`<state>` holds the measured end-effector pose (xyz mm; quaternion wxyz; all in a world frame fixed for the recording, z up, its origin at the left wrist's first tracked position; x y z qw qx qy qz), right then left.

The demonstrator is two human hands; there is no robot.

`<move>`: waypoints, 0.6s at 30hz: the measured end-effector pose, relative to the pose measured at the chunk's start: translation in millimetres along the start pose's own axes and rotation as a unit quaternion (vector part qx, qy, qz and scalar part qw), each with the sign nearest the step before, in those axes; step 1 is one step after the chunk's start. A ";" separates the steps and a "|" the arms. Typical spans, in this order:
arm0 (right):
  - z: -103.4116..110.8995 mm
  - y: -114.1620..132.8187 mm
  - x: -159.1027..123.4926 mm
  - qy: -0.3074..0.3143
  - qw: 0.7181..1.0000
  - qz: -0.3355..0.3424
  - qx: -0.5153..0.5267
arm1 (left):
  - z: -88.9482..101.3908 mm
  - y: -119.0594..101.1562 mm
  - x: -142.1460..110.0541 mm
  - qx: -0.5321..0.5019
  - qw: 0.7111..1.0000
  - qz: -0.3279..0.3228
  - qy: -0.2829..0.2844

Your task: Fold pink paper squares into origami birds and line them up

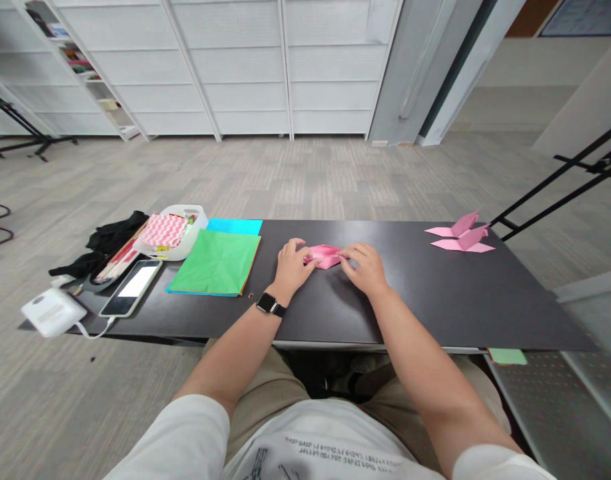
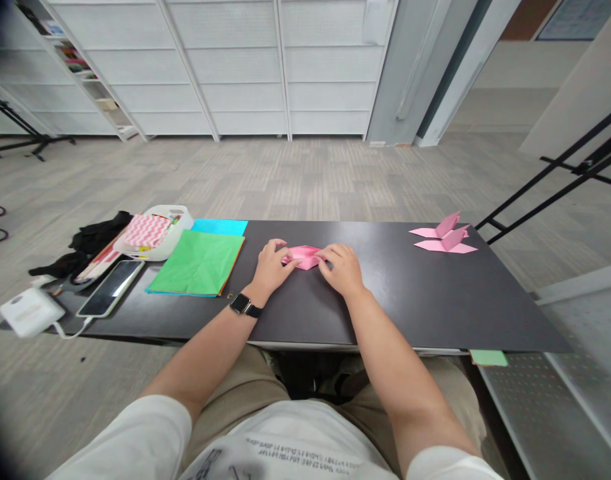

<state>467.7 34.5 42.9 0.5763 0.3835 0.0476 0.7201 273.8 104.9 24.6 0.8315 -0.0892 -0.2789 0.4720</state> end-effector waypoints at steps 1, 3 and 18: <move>-7.5 4.7 -0.8 0.027 1.000 0.014 0.005 | -1.1 1.5 0.4 0.002 1.000 0.004 0.001; -21.1 9.9 -2.6 0.067 0.997 0.030 0.015 | -3.5 3.9 1.3 0.008 1.000 0.008 0.005; -41.8 -3.4 -5.3 0.111 0.993 0.042 -0.022 | 6.0 6.0 3.5 0.017 1.000 0.015 -0.001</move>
Point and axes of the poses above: each hand's wrist, its own x-axis towards the middle knuckle, its own z-axis out of the back of the hand, y = z × x, the point moved 8 cm from there along x, towards the middle knuckle, and after that the axes turned 4 degrees about x, right-handed, at the moved point
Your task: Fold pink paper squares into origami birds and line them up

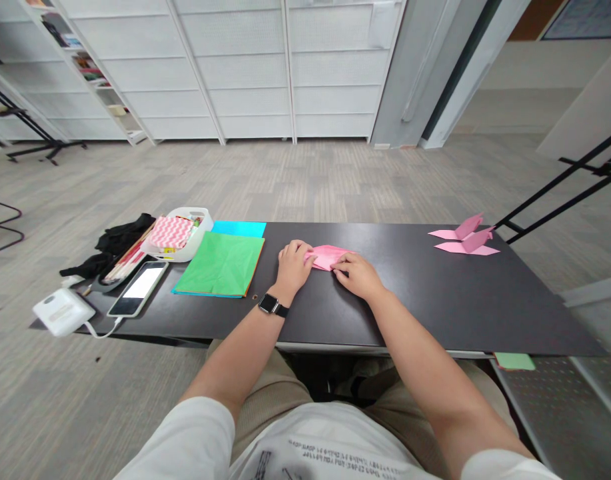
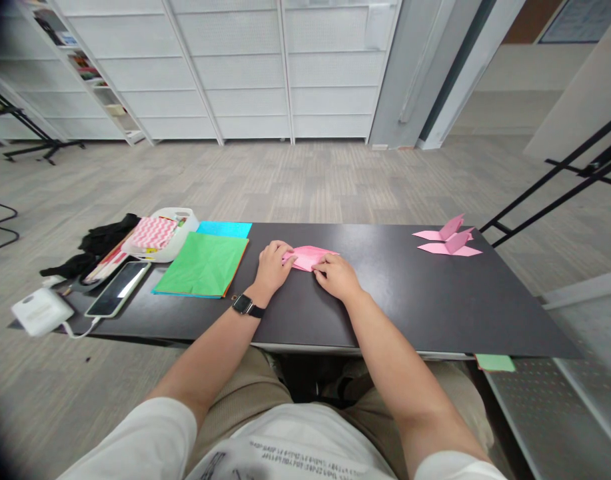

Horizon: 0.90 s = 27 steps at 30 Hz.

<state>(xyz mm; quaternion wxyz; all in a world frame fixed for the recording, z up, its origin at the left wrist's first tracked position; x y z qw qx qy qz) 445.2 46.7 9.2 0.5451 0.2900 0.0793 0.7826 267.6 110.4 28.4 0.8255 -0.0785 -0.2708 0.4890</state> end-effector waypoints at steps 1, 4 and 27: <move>-0.4 -0.5 0.0 -0.001 1.000 0.001 0.000 | 1.2 1.3 0.3 -0.005 1.000 -0.001 0.000; -1.3 -2.5 -0.4 -0.002 1.000 -0.001 -0.001 | 2.1 6.3 1.8 -0.032 0.999 -0.010 0.003; -6.3 2.7 -1.7 0.038 0.998 -0.025 -0.052 | 5.2 -52.5 -17.8 0.024 0.980 -0.196 -0.012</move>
Point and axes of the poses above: each hand's wrist, its own x-axis towards the middle knuckle, its own z-axis out of the back of the hand, y = z × x, the point moved 8 cm from there along x, towards the middle knuckle, and after that the axes turned 4 degrees about x, right-handed, at the moved point
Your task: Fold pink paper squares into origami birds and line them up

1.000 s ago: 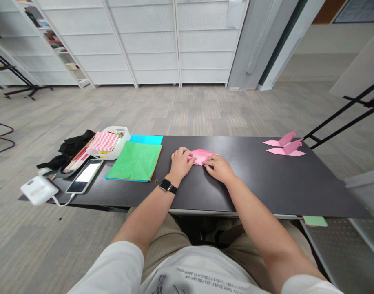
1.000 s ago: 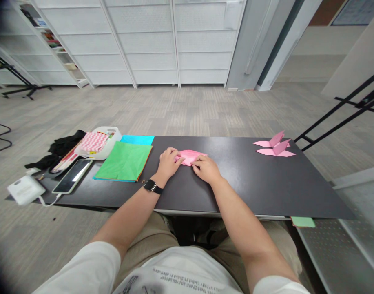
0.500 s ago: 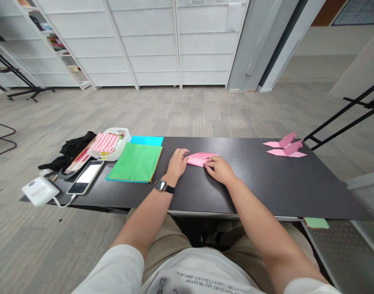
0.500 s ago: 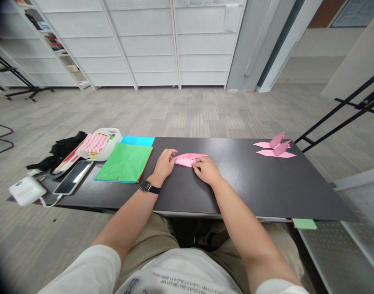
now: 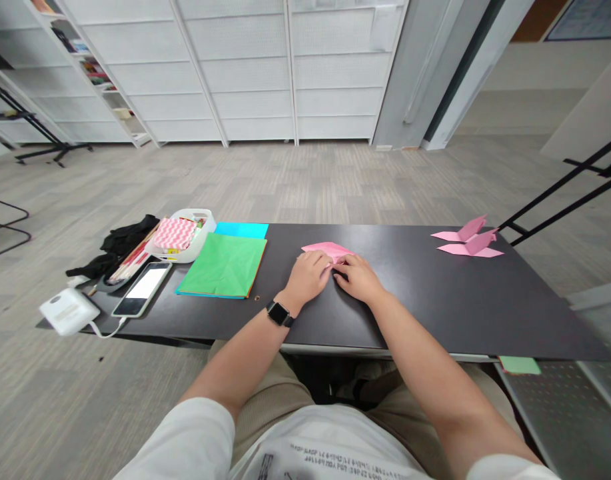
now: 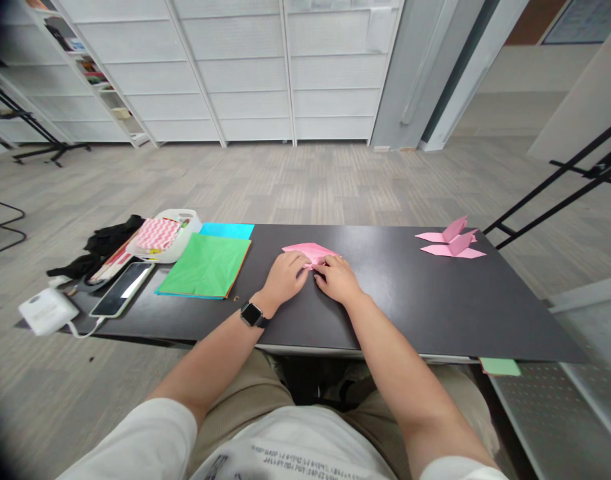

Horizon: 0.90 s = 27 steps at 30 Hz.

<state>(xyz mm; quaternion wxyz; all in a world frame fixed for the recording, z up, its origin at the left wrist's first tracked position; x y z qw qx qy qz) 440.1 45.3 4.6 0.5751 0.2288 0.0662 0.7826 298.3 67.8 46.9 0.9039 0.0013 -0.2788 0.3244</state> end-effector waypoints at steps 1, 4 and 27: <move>-0.5 0.2 0.2 0.004 1.000 0.000 -0.004 | -6.3 -6.3 -0.1 0.001 1.000 -0.020 0.024; -1.0 -0.6 0.5 0.010 1.000 -0.001 -0.003 | -20.5 -8.6 -0.8 0.010 0.998 -0.020 0.065; 12.2 -30.1 -5.4 -0.023 0.994 -0.109 -0.022 | -26.1 5.6 -3.1 0.010 0.994 0.040 0.105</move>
Point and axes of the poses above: each hand's wrist, its own x-axis towards the middle knuckle, its own z-axis out of the back of the hand, y = z × x, the point moved 8 cm from there along x, towards the middle knuckle, and after that the axes turned 4 degrees about x, right-handed, at the moved point
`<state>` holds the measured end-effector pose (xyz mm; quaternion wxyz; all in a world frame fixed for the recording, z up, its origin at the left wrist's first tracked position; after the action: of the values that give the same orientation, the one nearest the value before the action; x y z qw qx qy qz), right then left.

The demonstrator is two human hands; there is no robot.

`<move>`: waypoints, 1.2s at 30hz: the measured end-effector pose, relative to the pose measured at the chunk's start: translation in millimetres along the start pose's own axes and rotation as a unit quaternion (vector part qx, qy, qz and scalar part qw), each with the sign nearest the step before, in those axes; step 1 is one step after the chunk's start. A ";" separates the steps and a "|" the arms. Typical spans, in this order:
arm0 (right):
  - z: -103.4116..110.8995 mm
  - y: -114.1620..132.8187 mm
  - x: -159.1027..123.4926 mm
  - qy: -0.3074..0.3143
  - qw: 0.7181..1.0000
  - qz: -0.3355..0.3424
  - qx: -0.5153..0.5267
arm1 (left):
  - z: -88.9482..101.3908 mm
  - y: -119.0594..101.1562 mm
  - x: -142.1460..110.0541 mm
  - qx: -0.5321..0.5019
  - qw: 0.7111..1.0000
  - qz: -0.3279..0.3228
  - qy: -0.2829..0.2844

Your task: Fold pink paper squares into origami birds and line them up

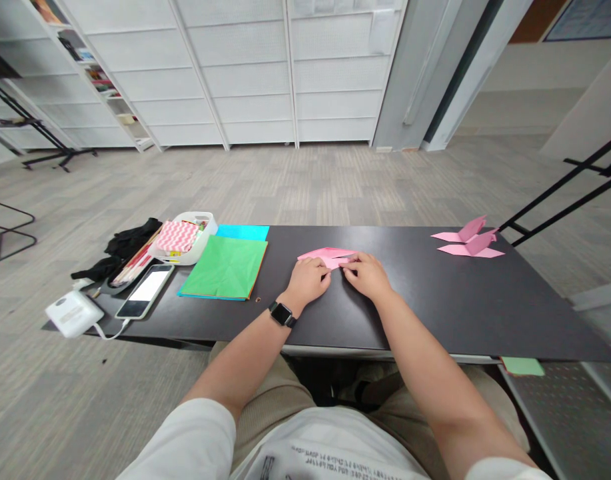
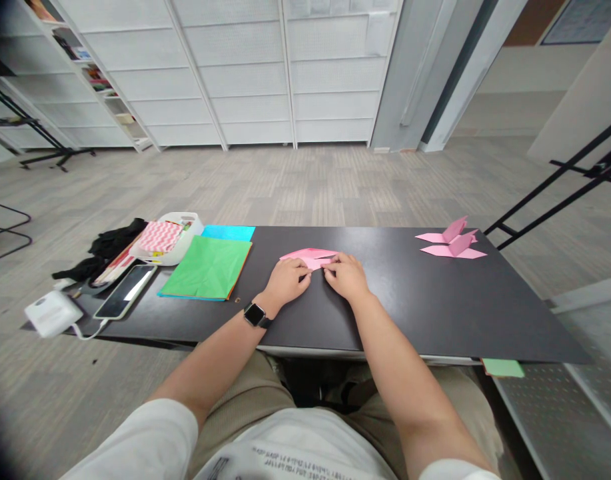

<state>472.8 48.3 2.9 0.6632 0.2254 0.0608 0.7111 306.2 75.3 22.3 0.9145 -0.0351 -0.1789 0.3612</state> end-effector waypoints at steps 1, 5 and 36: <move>3.1 -6.5 -0.5 -0.003 1.000 -0.026 -0.007 | 0.0 0.1 0.0 0.001 1.000 0.001 0.001; 16.0 -32.0 -4.1 -0.019 0.990 -0.134 -0.040 | 0.4 0.1 -0.1 0.008 1.000 0.001 0.006; -9.8 3.9 3.1 -0.003 0.998 0.055 0.033 | 5.0 39.5 -3.1 0.012 0.998 0.063 -0.022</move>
<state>465.2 52.9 -3.6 0.6157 0.2525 0.0695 0.7432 276.7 102.0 18.4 0.8863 -0.0276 -0.1920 0.4206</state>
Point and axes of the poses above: each hand's wrist, its own x-axis towards the middle knuckle, its own z-axis out of the back of the hand, y = z × x, the point moved 8 cm from there along x, towards the middle knuckle, and after that the axes turned 4 degrees about x, right-handed, at the moved point
